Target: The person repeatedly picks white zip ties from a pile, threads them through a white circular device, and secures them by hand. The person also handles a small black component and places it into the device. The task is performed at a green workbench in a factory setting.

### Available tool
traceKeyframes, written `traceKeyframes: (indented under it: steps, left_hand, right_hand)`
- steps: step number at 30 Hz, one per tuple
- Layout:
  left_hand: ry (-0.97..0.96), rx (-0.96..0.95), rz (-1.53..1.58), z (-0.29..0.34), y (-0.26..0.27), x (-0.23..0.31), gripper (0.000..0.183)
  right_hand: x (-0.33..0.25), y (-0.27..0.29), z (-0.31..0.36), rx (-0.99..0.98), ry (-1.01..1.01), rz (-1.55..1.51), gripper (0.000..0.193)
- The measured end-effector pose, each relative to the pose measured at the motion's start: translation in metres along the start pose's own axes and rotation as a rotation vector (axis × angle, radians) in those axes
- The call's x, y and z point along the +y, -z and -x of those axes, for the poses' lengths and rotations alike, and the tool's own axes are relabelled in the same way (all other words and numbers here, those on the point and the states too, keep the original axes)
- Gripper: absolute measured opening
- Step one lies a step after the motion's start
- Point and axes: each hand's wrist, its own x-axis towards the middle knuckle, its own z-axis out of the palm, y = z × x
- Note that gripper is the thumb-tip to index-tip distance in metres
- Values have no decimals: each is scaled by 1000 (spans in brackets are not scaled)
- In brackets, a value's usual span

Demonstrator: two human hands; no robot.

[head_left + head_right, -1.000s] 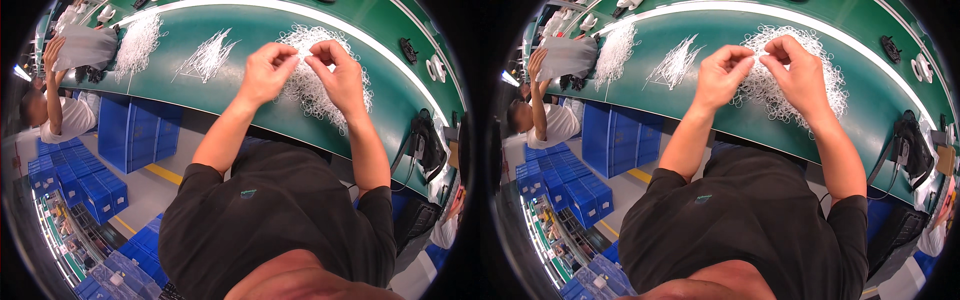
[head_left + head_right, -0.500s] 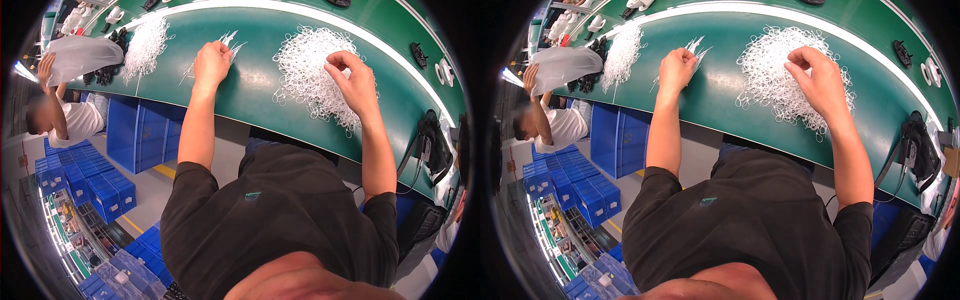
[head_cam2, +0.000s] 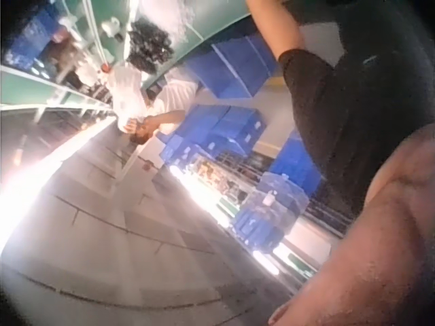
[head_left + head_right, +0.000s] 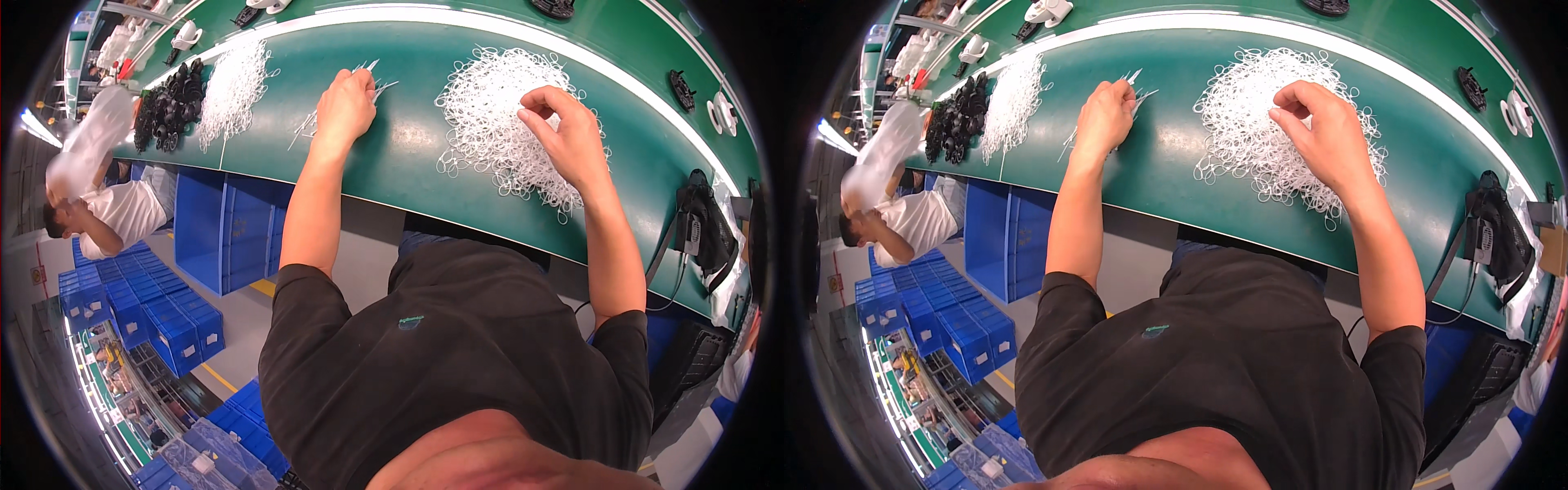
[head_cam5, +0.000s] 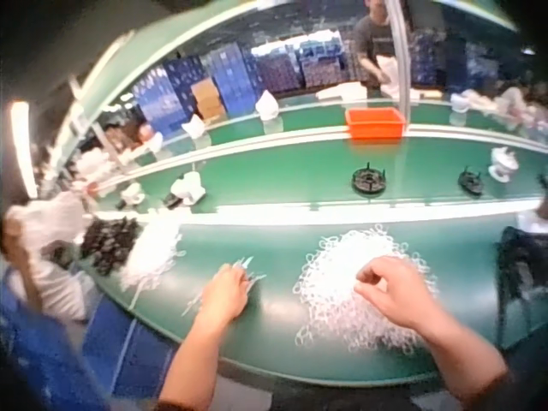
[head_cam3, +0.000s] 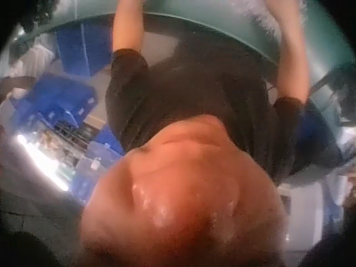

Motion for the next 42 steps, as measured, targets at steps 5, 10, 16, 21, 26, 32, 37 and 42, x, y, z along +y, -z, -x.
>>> traceKeyframes:
  steps: [5,10,16,21,26,32,37,42]
  left_hand:
    - [-25,103,99,-2,0,0,6]
    - [-121,242,235,-8,0,-4,8]
    - [-166,216,566,-2,26,33,4]
    - [-300,-12,862,22,47,78,5]
    - [-428,-52,880,29,41,96,7]
    - [14,-60,1568,32,23,97,17]
    - [152,-358,2069,41,6,114,12]
    - [85,-280,2076,34,5,116,12]
  right_hand:
    - [-1,-1,-1,-3,21,16,16]
    - [-9,-4,-3,-27,44,-17,16]
    - [-20,-17,-7,-5,39,-237,27]
    - [-39,-32,-18,17,153,-510,25]
    - [-38,-35,-16,111,267,-448,12]
    - [-29,-37,-14,323,338,-523,13]
    - [-26,-40,-12,291,460,-450,17]
    - [-28,-36,-8,208,472,-384,18]
